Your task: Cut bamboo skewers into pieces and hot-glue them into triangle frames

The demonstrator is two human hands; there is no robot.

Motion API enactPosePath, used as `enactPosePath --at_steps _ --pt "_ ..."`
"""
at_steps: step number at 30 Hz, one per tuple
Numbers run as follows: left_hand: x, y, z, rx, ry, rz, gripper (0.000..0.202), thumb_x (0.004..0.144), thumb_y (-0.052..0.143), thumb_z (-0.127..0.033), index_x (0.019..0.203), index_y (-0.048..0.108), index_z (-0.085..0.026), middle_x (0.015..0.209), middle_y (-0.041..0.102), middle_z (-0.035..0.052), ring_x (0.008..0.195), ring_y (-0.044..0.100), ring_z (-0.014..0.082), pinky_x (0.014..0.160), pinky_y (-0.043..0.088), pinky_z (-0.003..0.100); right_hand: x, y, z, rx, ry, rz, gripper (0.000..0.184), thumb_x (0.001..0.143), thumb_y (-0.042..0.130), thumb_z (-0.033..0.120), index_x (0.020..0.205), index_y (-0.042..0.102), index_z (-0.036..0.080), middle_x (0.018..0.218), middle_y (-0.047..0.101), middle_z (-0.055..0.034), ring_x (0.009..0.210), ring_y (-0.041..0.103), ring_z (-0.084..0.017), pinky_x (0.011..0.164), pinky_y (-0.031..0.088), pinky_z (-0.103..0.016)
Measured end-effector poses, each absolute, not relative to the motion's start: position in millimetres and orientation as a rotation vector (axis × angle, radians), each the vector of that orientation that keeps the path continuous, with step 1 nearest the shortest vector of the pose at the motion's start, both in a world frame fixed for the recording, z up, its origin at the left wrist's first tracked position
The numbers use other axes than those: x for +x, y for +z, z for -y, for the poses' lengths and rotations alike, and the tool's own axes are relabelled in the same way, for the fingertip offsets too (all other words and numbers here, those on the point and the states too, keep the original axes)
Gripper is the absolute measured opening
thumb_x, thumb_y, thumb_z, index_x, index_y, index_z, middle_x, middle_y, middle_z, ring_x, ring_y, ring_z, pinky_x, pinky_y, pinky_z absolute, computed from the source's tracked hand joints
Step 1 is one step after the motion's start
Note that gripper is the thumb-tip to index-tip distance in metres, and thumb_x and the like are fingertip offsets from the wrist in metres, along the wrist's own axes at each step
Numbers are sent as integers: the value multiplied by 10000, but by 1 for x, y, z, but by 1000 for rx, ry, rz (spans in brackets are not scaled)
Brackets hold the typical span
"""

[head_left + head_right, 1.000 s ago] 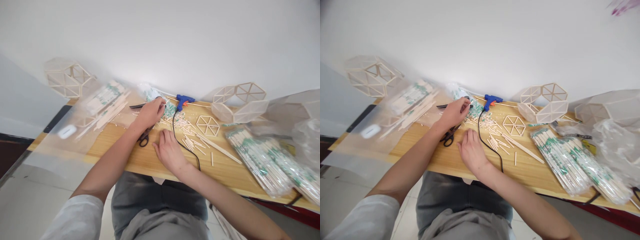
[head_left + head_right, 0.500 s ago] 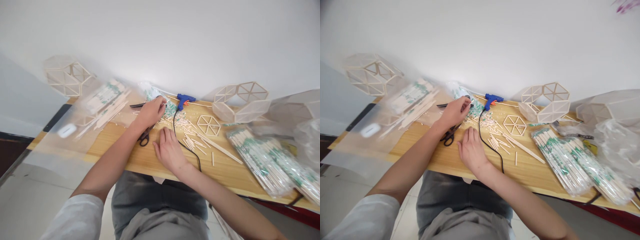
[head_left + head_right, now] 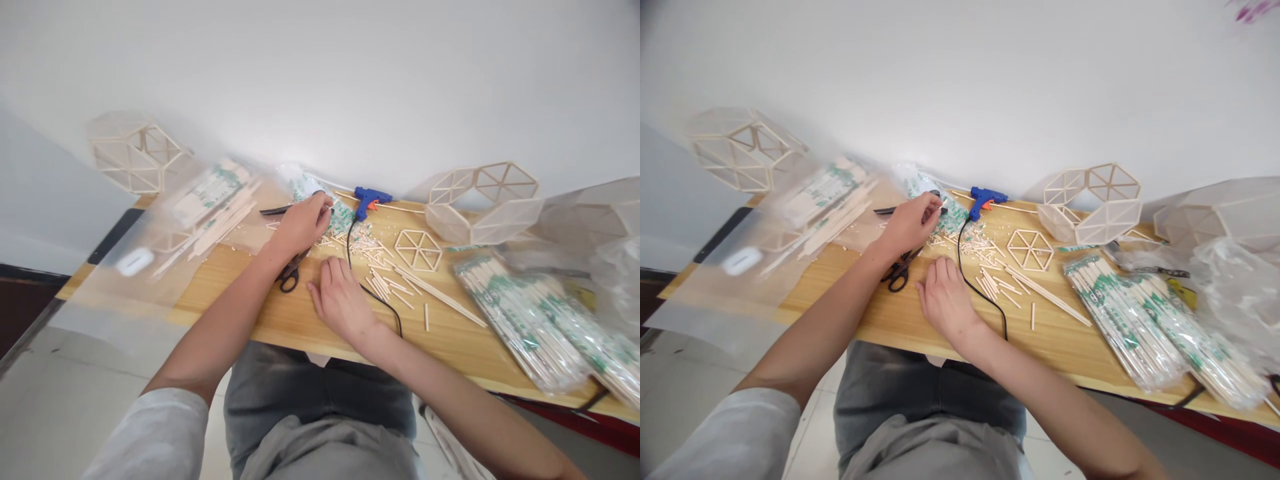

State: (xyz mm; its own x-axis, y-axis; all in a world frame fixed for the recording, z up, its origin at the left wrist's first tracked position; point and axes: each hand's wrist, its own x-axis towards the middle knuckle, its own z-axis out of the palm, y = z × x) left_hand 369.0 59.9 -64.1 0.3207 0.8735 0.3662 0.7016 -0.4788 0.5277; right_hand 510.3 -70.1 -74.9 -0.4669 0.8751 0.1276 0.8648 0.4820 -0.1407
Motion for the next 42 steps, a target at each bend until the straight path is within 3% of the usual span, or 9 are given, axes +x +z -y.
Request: enactPosePath --at_steps 4,10,17,24,35,42 --pt "369 -65 -61 2323 904 -1411 195 995 502 -213 1167 596 -213 1045 750 67 886 703 204 799 511 324 510 -81 74 -1499 5 2528 504 1067 468 323 1333 570 -93 1304 586 -313 1210 522 -381 1093 441 -523" --pt "370 -65 -61 2321 897 -1418 196 996 503 -215 1168 596 -206 1040 752 68 893 707 205 805 511 322 508 -84 74 -1512 -90 2558 566 1070 455 316 1387 525 -147 1392 562 -358 1265 521 -411 1113 439 -541" --pt "370 -65 -61 2336 896 -1419 193 1003 500 -211 1169 596 -202 1039 752 66 900 710 202 804 508 317 511 -77 69 -1489 28 2546 443 1050 492 333 1243 627 -42 1266 616 -296 1164 557 -388 1040 491 -528" --pt "369 -66 -61 2336 888 -1420 188 1001 506 -213 1167 596 -203 1047 752 69 895 707 200 803 510 318 509 -82 72 -1467 -34 2527 444 1060 475 308 1277 620 -52 1252 633 -300 1165 563 -382 1013 508 -534" --pt "369 -66 -61 2323 900 -1420 192 1000 513 -219 1171 601 -205 1033 752 63 880 704 200 805 508 322 508 -89 75 -1471 -11 2499 543 1066 459 292 1401 530 -130 1413 567 -369 1294 530 -413 1129 440 -558" --pt "369 -66 -61 2323 902 -1421 188 1001 505 -221 1162 601 -206 1044 752 68 890 706 202 811 511 324 511 -79 71 -1453 10 2542 440 1052 472 298 1283 622 -45 1295 614 -299 1193 544 -392 1063 476 -535"
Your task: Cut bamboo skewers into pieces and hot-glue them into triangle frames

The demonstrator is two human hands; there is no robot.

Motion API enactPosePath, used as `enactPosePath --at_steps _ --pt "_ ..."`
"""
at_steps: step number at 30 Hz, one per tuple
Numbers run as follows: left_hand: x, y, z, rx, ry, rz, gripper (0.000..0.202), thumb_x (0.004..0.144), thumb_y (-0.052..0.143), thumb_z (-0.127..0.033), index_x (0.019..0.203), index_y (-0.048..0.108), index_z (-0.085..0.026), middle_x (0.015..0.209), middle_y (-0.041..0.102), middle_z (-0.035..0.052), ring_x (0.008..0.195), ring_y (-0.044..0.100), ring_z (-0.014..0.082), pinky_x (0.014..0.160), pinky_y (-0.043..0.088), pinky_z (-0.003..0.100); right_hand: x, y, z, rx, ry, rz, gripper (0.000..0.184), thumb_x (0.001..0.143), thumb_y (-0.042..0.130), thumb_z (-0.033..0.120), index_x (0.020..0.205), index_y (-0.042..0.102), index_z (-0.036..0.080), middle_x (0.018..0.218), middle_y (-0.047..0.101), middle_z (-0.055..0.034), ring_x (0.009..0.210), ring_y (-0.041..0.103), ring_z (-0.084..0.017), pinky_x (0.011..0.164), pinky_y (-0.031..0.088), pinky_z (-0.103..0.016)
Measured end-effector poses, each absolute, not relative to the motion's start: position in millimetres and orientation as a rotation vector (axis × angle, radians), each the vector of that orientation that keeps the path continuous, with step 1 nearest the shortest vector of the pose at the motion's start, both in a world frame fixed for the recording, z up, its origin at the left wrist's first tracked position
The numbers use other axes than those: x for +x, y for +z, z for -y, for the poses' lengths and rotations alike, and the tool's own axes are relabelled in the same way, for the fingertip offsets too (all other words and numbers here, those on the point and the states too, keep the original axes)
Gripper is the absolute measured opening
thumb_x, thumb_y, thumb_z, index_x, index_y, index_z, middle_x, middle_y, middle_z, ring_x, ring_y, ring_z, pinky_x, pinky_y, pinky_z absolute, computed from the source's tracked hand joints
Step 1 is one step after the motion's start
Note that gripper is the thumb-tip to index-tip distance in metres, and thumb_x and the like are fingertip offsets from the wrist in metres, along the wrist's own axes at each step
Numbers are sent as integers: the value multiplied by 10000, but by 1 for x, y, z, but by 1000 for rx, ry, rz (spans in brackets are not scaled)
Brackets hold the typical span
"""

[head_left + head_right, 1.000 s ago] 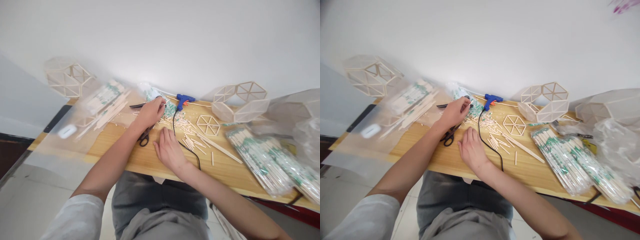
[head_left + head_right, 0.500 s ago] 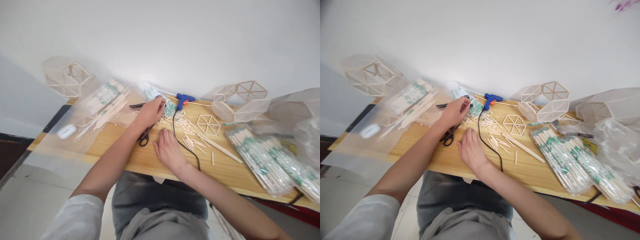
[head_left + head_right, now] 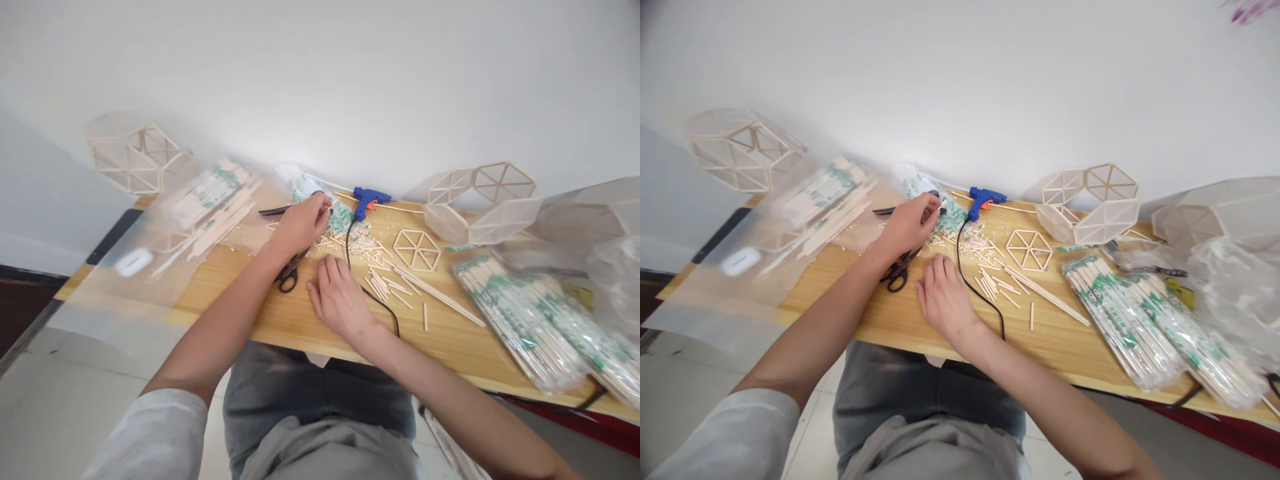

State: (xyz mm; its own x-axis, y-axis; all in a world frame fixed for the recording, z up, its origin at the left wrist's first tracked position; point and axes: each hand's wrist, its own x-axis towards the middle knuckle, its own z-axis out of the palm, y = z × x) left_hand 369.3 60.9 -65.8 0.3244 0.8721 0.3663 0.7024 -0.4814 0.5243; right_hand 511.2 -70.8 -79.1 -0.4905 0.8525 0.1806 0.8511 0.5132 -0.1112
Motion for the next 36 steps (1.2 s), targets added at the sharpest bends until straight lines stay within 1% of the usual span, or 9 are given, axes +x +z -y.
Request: enactPosePath --at_steps 7,11,13,17,24,28,31,33,36 --pt "369 -64 -60 2313 912 -1416 187 991 508 -205 1154 599 -207 1014 748 59 876 696 195 806 511 318 510 -81 72 -1483 2 2537 443 1059 461 303 1263 625 -55 1299 609 -309 1181 552 -391 1044 492 -522" --pt "369 -63 -60 2302 912 -1411 182 991 507 -205 1148 600 -206 1026 748 62 858 690 189 797 510 313 510 -81 74 -1488 -4 2538 502 1067 450 301 1341 581 -98 1295 617 -314 1192 561 -387 1069 484 -518" --pt "369 -63 -60 2310 912 -1413 186 993 507 -210 1155 598 -207 1032 750 63 868 693 191 797 509 314 509 -82 74 -1485 9 2533 530 1067 452 296 1379 546 -121 1324 605 -337 1228 553 -392 1101 462 -533" --pt "369 -64 -60 2316 913 -1414 185 997 505 -217 1156 600 -209 1029 752 64 877 699 198 798 509 321 508 -83 75 -1496 8 2504 540 1059 464 292 1396 530 -124 1410 569 -367 1295 535 -415 1143 423 -568" --pt "369 -66 -61 2327 897 -1423 191 1001 505 -222 1170 593 -214 1061 753 68 897 706 197 807 516 320 507 -84 72 -1506 65 2469 550 1046 467 293 1391 516 -133 1484 497 -412 1360 494 -456 1150 400 -607" --pt "369 -65 -61 2325 892 -1433 194 999 506 -224 1170 596 -212 1051 757 66 890 705 200 810 515 325 508 -84 72 -1530 76 2451 531 1048 475 308 1401 532 -85 1518 491 -376 1384 489 -442 1151 414 -591" --pt "369 -64 -60 2324 886 -1432 198 999 501 -223 1171 598 -208 1047 759 68 888 707 204 803 514 327 509 -85 72 -1527 72 2460 536 1056 471 317 1401 532 -89 1529 480 -366 1432 446 -451 1174 401 -573" --pt "369 -64 -60 2322 879 -1429 198 997 501 -220 1168 600 -202 1046 758 74 893 708 208 802 514 328 509 -84 71 -1511 71 2474 522 1058 469 312 1389 537 -86 1504 497 -358 1443 426 -455 1171 405 -568" --pt "369 -64 -60 2319 884 -1422 196 998 501 -220 1165 600 -197 1052 757 81 895 708 212 806 515 331 510 -83 70 -1482 85 2476 459 1053 475 290 1348 563 -51 1417 546 -335 1372 477 -435 1121 447 -560"
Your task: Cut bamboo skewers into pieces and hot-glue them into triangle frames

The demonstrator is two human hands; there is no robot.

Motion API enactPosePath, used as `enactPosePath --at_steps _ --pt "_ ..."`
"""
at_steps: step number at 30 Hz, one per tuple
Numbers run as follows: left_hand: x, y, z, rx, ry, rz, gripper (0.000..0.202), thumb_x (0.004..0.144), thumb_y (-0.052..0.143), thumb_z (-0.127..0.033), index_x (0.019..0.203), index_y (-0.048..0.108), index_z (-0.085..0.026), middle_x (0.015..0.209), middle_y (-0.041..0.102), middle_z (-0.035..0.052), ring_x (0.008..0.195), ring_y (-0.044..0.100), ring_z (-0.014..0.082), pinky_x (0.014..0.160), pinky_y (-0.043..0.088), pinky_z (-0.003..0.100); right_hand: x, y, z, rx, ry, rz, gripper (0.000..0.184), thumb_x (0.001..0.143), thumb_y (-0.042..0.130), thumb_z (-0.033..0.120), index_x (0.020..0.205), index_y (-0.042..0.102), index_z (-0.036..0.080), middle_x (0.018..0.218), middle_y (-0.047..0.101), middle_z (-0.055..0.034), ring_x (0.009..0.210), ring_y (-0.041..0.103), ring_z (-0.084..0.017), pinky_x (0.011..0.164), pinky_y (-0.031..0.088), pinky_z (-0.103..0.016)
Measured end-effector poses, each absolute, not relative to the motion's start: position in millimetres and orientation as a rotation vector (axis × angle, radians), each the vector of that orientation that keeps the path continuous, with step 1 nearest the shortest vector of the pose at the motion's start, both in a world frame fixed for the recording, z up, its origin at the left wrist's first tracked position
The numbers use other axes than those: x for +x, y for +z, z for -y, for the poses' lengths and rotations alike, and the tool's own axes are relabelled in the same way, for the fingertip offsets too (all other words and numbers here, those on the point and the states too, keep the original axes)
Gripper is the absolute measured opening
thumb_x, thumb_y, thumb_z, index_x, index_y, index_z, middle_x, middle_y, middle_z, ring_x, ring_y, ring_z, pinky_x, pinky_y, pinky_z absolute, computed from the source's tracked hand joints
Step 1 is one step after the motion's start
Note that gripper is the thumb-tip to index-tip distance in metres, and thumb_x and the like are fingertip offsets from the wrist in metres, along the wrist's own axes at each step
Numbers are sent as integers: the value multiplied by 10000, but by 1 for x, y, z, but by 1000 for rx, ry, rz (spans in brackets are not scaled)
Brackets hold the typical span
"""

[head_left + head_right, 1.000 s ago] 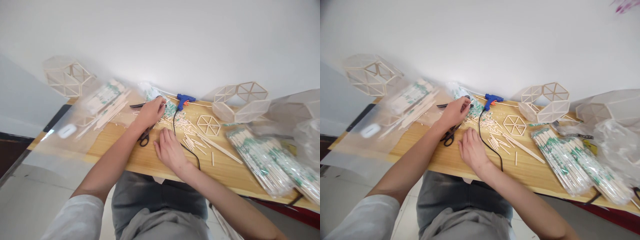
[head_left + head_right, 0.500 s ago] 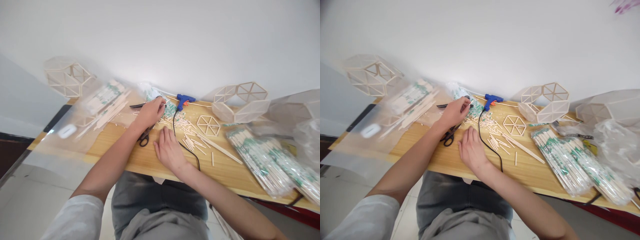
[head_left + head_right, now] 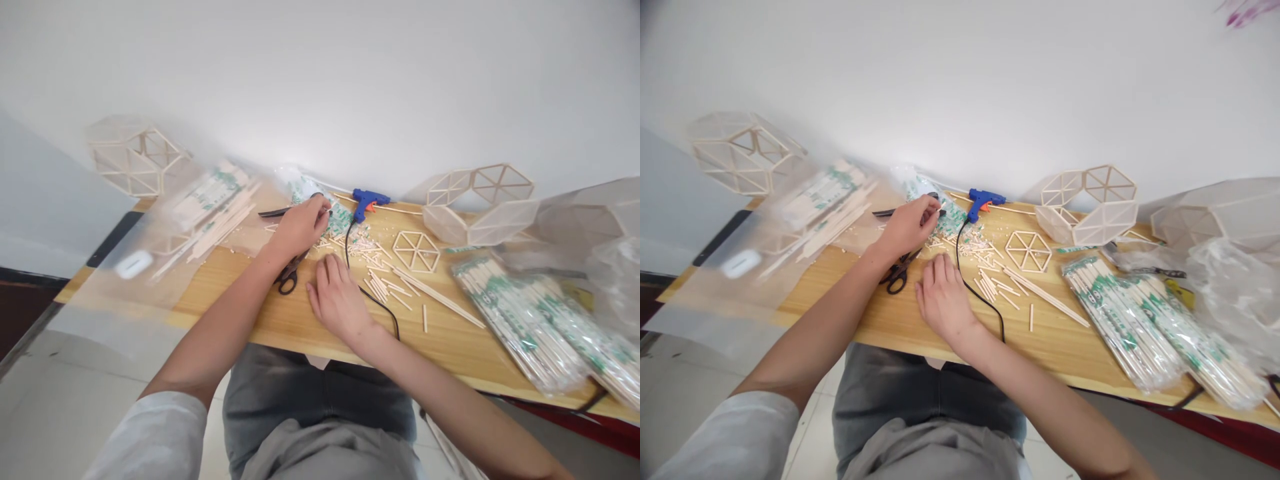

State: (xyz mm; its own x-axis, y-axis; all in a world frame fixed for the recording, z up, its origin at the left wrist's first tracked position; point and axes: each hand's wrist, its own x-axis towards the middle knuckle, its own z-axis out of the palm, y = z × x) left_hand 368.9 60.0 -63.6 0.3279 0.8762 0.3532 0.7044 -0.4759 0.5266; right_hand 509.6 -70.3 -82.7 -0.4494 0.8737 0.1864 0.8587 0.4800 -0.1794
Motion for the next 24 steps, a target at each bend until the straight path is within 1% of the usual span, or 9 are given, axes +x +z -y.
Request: enactPosePath --at_steps 6,10,12,14,16,18,20,22,24 --pt "368 -65 -61 2318 892 -1427 190 1001 501 -228 1165 594 -207 1040 754 73 889 702 210 804 510 330 517 -81 69 -1264 387 2239 207 998 515 183 1136 651 112 1192 624 -205 1181 583 -318 1047 520 -501" --pt "368 -65 -61 2340 877 -1430 185 1005 495 -238 1159 594 -211 1011 749 65 871 696 209 794 506 329 519 -82 62 -1265 936 1973 124 959 551 159 1056 627 172 990 708 -81 901 696 -203 843 602 -362" --pt "368 -65 -61 2337 877 -1428 186 1003 494 -235 1158 593 -211 997 748 61 868 695 208 793 507 328 518 -81 55 -1302 1077 1931 129 947 552 157 1059 613 177 968 730 -65 849 714 -187 776 611 -334" --pt "369 -64 -60 2321 882 -1428 185 997 497 -224 1154 595 -211 999 750 59 877 699 206 801 509 326 518 -78 49 -1324 876 1981 188 933 562 154 1115 611 159 1148 717 -138 1076 702 -244 906 604 -411" --pt "368 -64 -60 2308 884 -1425 183 992 502 -217 1148 598 -211 1010 752 59 888 703 205 808 511 325 517 -75 48 -1268 561 2077 279 931 552 140 1206 602 139 1393 600 -213 1365 548 -311 1101 504 -523" --pt "368 -63 -60 2304 886 -1424 184 993 504 -216 1149 600 -210 1022 754 63 895 706 207 811 513 327 516 -74 50 -1174 404 2157 314 938 543 133 1246 601 135 1475 521 -220 1458 439 -329 1182 420 -557" --pt "368 -63 -61 2303 887 -1426 188 994 505 -215 1158 598 -209 1026 755 65 895 706 208 811 514 329 518 -75 52 -1117 401 2204 245 947 548 138 1173 640 155 1342 601 -182 1340 529 -311 1134 462 -517" --pt "367 -63 -61 2303 885 -1435 190 992 511 -212 1162 596 -210 1021 756 62 887 703 206 804 511 327 523 -74 49 -1107 414 2220 173 949 540 127 1053 669 176 1142 665 -135 1136 613 -278 1018 521 -460" --pt "367 -63 -61 2300 881 -1442 185 986 523 -209 1155 599 -214 1006 756 52 871 697 200 790 506 322 536 -69 40 -1110 408 2232 200 942 501 94 984 675 185 1032 680 -114 1007 631 -254 907 539 -411"
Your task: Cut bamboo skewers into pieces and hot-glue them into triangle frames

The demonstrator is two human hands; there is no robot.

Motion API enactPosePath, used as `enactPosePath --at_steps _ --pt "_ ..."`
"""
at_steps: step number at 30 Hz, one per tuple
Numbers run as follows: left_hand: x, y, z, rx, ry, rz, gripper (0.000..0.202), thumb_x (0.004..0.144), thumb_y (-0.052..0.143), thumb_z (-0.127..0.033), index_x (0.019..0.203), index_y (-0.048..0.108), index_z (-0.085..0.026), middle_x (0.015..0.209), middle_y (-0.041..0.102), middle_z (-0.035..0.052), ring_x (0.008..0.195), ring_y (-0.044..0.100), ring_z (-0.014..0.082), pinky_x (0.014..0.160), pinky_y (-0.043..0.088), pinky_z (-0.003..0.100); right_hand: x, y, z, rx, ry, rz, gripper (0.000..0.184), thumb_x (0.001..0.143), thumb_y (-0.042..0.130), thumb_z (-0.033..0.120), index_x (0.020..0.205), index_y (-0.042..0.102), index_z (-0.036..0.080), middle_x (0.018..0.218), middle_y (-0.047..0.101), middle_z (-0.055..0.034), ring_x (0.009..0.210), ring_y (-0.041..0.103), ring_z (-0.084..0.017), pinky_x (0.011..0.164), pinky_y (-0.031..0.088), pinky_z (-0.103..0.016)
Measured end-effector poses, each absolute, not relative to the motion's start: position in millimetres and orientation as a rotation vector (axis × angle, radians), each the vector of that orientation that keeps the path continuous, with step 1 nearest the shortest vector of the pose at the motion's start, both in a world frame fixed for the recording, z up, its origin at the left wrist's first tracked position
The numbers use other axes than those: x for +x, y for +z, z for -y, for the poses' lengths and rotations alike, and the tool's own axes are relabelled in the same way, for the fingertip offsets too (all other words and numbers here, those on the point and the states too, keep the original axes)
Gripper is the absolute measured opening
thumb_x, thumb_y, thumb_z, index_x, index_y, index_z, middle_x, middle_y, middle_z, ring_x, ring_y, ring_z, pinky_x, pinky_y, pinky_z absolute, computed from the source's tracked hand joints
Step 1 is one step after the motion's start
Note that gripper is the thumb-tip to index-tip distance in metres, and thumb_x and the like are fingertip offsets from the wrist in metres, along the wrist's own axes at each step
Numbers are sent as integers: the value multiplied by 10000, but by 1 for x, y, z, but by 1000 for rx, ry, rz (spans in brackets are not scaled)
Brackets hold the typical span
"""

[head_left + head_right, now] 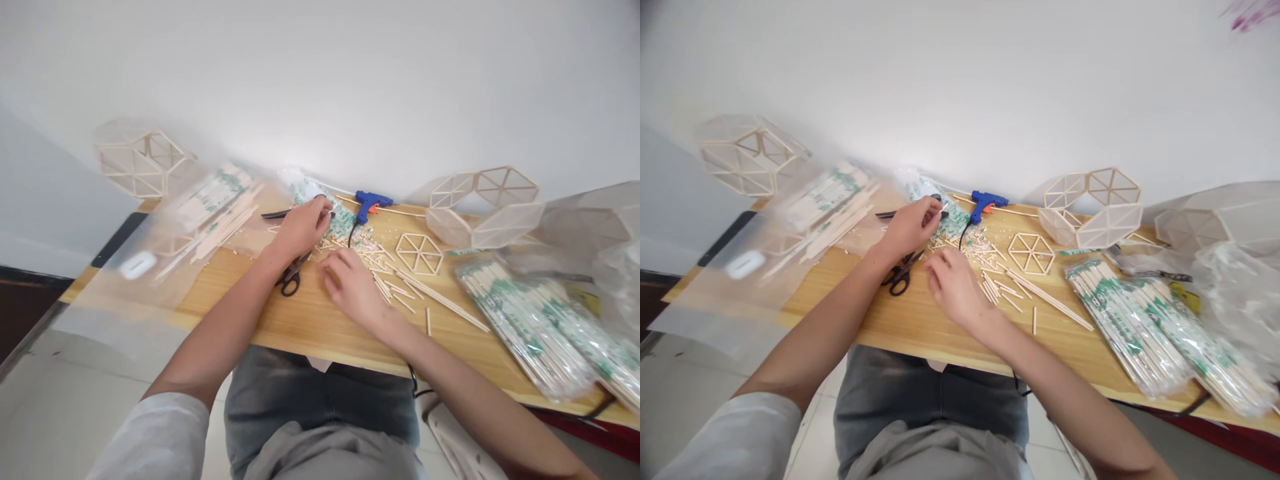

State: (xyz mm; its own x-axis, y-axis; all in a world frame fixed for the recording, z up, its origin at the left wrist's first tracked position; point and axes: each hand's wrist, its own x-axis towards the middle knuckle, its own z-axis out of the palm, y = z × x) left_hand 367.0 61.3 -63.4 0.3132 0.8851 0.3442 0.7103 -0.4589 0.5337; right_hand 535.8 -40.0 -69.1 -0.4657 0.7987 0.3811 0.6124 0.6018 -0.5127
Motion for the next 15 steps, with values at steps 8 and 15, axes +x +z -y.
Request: enactPosePath --at_steps 8,15 --pt "365 -71 -64 2391 853 -1390 198 967 601 -207 1161 638 -222 1064 729 49 928 685 204 804 505 321 623 -46 -19 -1351 158 2058 209 1027 540 328 1079 695 197 969 761 -92 828 685 -221 770 512 -343" --pt "372 -67 -56 2517 826 -1293 184 1037 537 -261 1095 706 -216 1099 720 67 1030 687 212 873 512 322 648 -68 -18 -1440 23 1990 249 1011 540 365 1027 712 185 756 697 -47 645 609 -182 656 457 -305"
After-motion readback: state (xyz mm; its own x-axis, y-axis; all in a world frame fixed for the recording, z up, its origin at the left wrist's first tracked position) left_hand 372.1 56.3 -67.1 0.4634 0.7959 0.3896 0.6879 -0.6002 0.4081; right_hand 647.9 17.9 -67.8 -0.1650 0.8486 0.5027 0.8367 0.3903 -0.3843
